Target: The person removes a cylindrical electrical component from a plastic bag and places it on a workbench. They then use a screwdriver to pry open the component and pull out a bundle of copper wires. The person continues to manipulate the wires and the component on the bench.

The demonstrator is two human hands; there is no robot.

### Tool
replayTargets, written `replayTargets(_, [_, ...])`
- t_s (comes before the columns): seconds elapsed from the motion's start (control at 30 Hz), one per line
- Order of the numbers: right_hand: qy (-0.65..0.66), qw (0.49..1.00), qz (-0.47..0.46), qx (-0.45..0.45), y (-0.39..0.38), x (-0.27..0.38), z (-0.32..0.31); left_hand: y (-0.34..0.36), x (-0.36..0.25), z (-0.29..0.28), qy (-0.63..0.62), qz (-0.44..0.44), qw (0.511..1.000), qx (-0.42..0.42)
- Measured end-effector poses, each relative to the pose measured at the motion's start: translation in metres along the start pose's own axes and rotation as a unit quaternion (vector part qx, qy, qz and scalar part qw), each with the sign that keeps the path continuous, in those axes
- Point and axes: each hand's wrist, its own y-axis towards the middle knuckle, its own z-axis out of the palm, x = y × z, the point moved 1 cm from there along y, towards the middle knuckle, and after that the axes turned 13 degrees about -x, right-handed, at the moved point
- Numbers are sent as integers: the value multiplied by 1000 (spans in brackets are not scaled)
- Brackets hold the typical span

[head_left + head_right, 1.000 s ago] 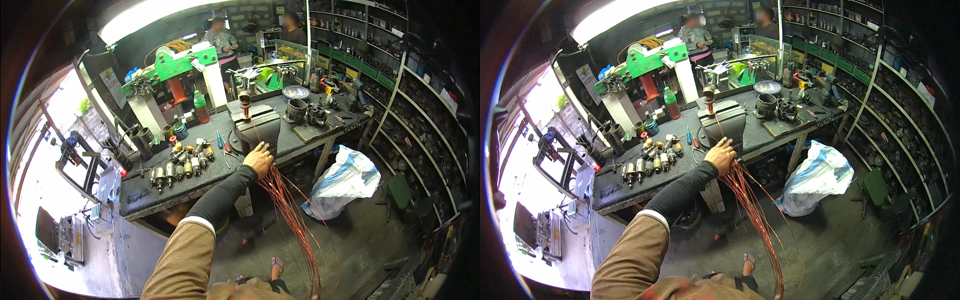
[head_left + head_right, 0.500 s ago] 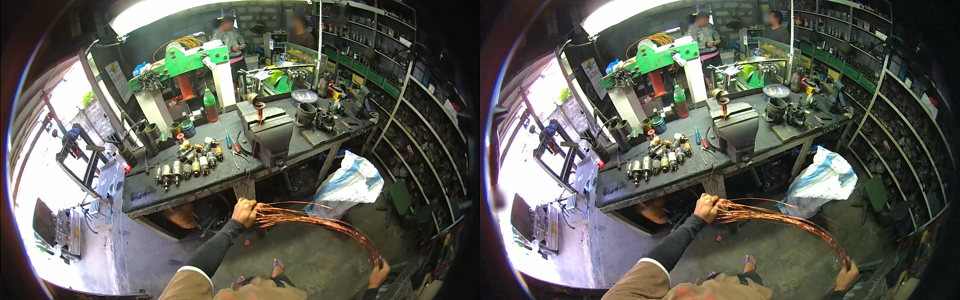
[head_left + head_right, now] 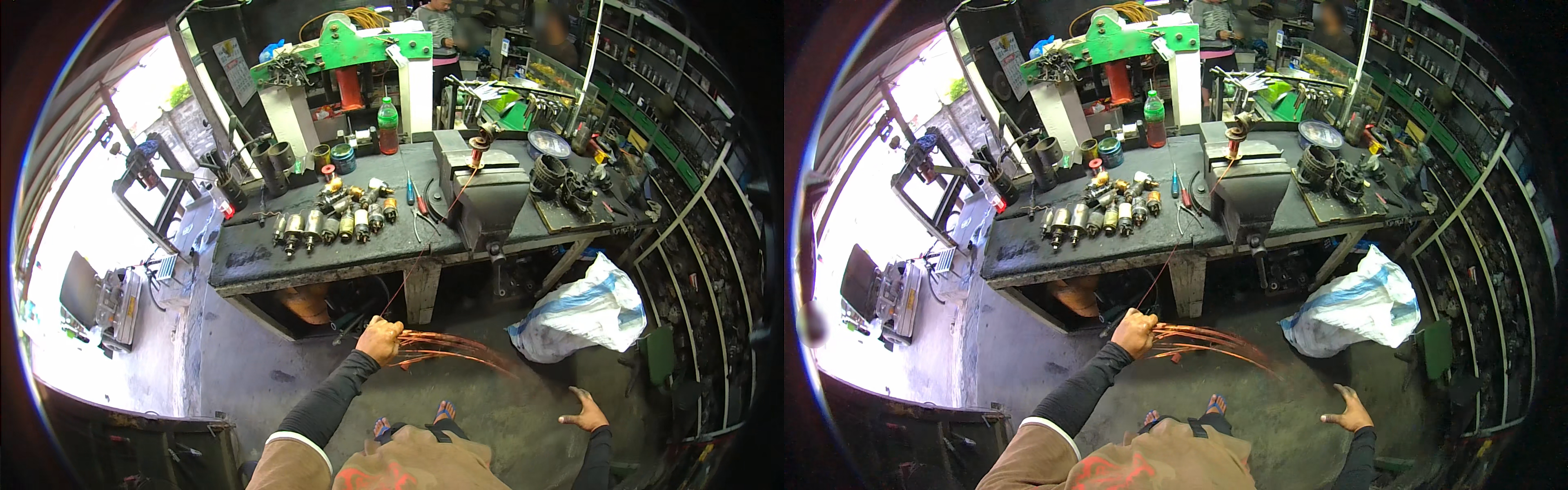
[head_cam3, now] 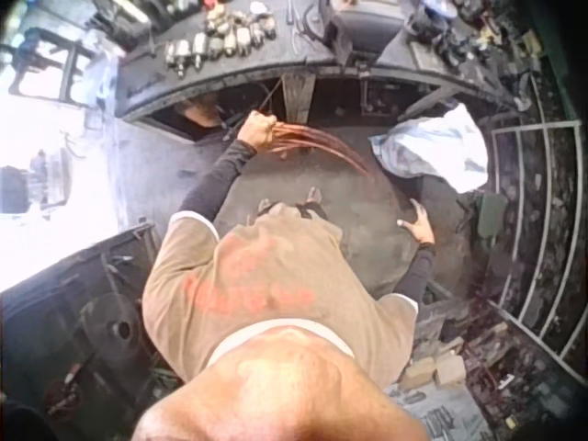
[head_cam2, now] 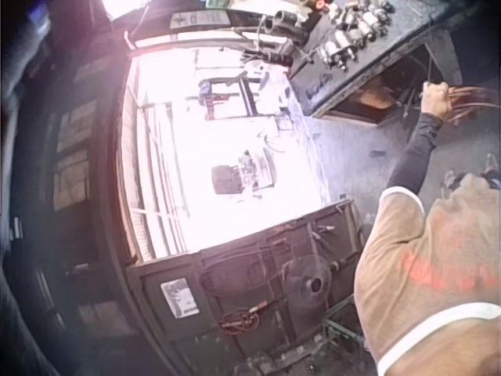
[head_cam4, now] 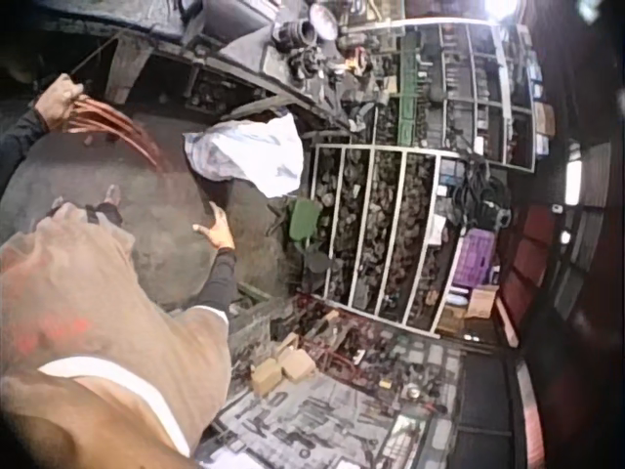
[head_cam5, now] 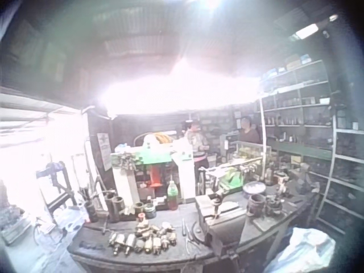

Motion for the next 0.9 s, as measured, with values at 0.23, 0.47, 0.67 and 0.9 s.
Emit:
replayTargets(0.23, [73,980,-186,-19,137,192,43,-9,11,23,136,94,981,103])
replayTargets(0.47, [86,930,-325,-148,298,357,194,5,19,25,135,113,975,136])
replayTargets(0.67, [-54,923,-264,-274,376,440,235,5,22,19,66,104,978,169])
replayTargets(0.9, [-83,944,-181,-262,389,451,250,21,71,18,28,133,974,180])
